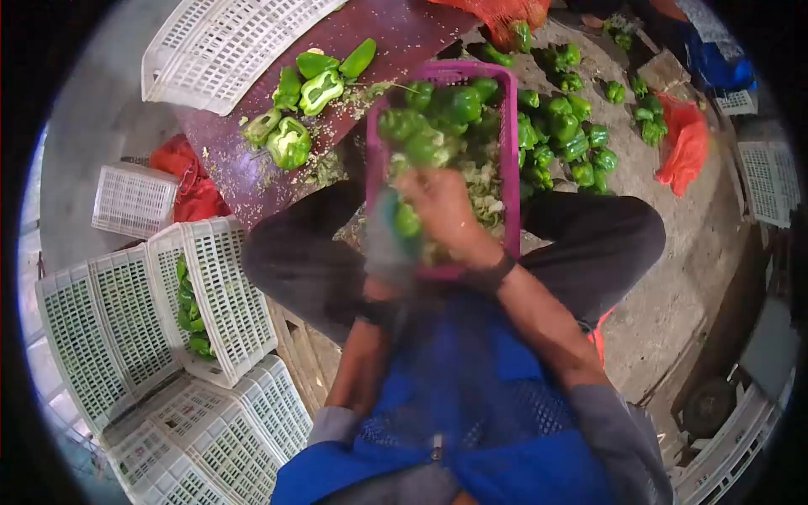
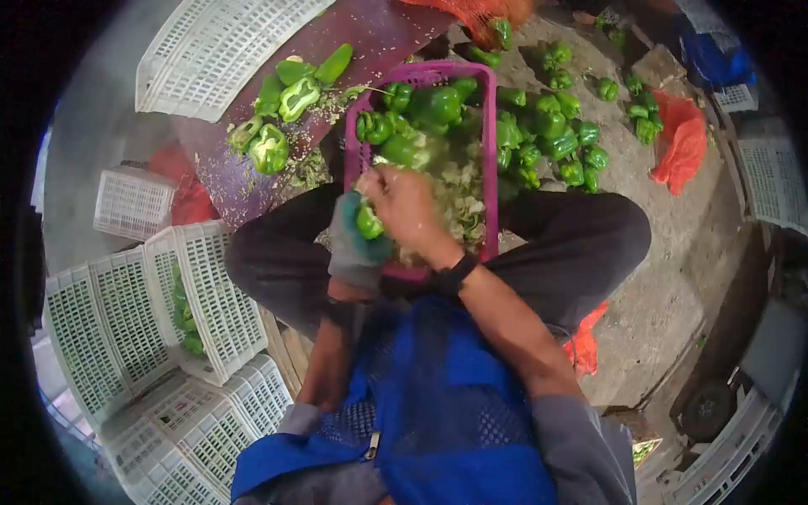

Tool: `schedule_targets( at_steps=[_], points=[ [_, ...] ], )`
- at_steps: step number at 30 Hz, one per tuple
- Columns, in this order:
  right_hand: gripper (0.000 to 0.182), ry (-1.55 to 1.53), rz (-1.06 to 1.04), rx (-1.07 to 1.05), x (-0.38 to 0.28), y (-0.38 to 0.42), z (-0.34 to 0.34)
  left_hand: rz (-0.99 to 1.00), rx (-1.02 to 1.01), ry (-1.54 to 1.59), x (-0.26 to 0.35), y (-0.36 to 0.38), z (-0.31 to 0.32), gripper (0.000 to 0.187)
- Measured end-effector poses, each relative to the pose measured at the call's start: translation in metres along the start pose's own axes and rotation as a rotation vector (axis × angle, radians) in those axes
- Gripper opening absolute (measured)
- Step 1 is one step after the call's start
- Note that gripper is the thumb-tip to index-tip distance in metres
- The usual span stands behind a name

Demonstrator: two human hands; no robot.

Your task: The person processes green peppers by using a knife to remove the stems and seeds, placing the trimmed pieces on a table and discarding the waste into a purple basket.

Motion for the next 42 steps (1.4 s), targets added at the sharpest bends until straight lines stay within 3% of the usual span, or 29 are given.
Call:
schedule_targets(
  at_steps=[1,3,5,7,9,10,11,12,13,15,16,17,19,22,25,28,34,42],
  points=[
    [0.022,-0.032,0.100,0.017,0.008,-0.002,-0.001,0.189,-0.073,-0.322,0.006,0.002,0.000,0.047],
    [0.022,-0.182,0.284,0.037,0.017,-0.004,-0.007,0.164,-0.111,-0.258,0.017,0.005,-0.001,0.061],
    [0.023,-0.418,0.474,0.056,0.019,0.000,-0.022,0.053,-0.125,0.000,0.017,0.006,0.003,0.061],
    [0.024,-0.636,0.415,0.132,0.022,0.002,-0.038,0.146,-0.058,0.266,-0.029,0.010,0.001,0.066],
    [0.027,-0.609,0.392,0.184,0.015,0.003,-0.050,0.017,-0.070,0.497,-0.033,0.006,-0.005,0.073],
    [0.028,-0.468,0.398,0.200,0.001,0.002,-0.060,-0.163,-0.116,0.597,-0.008,-0.002,-0.011,0.076],
    [0.030,-0.325,0.403,0.214,-0.008,0.003,-0.068,-0.158,-0.143,0.537,0.000,-0.005,-0.012,0.075],
    [0.030,0.093,0.083,0.219,-0.011,0.006,-0.078,-0.151,-0.170,0.476,0.009,-0.007,-0.014,0.074],
    [0.030,0.083,0.091,0.222,-0.012,0.012,-0.076,-0.143,-0.197,0.415,0.017,-0.009,-0.015,0.074],
    [0.030,0.061,0.111,0.229,-0.013,0.022,-0.066,0.056,-0.221,0.167,0.016,-0.010,-0.013,0.071],
    [0.029,-0.088,-0.001,0.207,-0.011,0.024,-0.052,0.147,-0.222,0.027,0.015,-0.011,-0.013,0.071],
    [0.029,-0.045,0.035,0.148,-0.009,0.031,-0.044,0.224,-0.225,-0.145,0.006,-0.015,-0.015,0.071],
    [0.029,0.044,0.102,0.033,-0.026,0.039,-0.035,0.201,-0.162,-0.114,-0.002,-0.019,-0.011,0.071],
    [0.031,0.049,0.198,0.019,-0.015,0.044,-0.023,-0.124,0.052,0.480,-0.010,-0.012,0.004,0.069],
    [0.030,0.048,0.171,0.023,-0.007,0.039,-0.021,-0.063,0.024,0.426,-0.003,-0.012,0.005,0.062],
    [0.030,-0.310,0.672,-0.226,-0.013,0.031,-0.039,0.054,-0.019,0.144,0.011,-0.014,0.006,0.058],
    [0.029,-0.353,0.598,-0.263,0.007,0.032,-0.037,-0.053,-0.085,0.304,0.005,-0.007,0.013,0.059],
    [0.021,-0.324,0.708,-0.095,0.008,0.034,-0.024,-0.123,0.034,0.406,0.013,0.000,0.026,0.063]
  ],
)
Point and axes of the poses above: each hand's wrist, its own y-axis away from the middle knuckle, its own z-axis out of the palm, x = y × z, the point moved 1 cm from there along -y, towards the middle knuckle, and after that the axes turned 4 degrees about x, right-handed, at the moved point
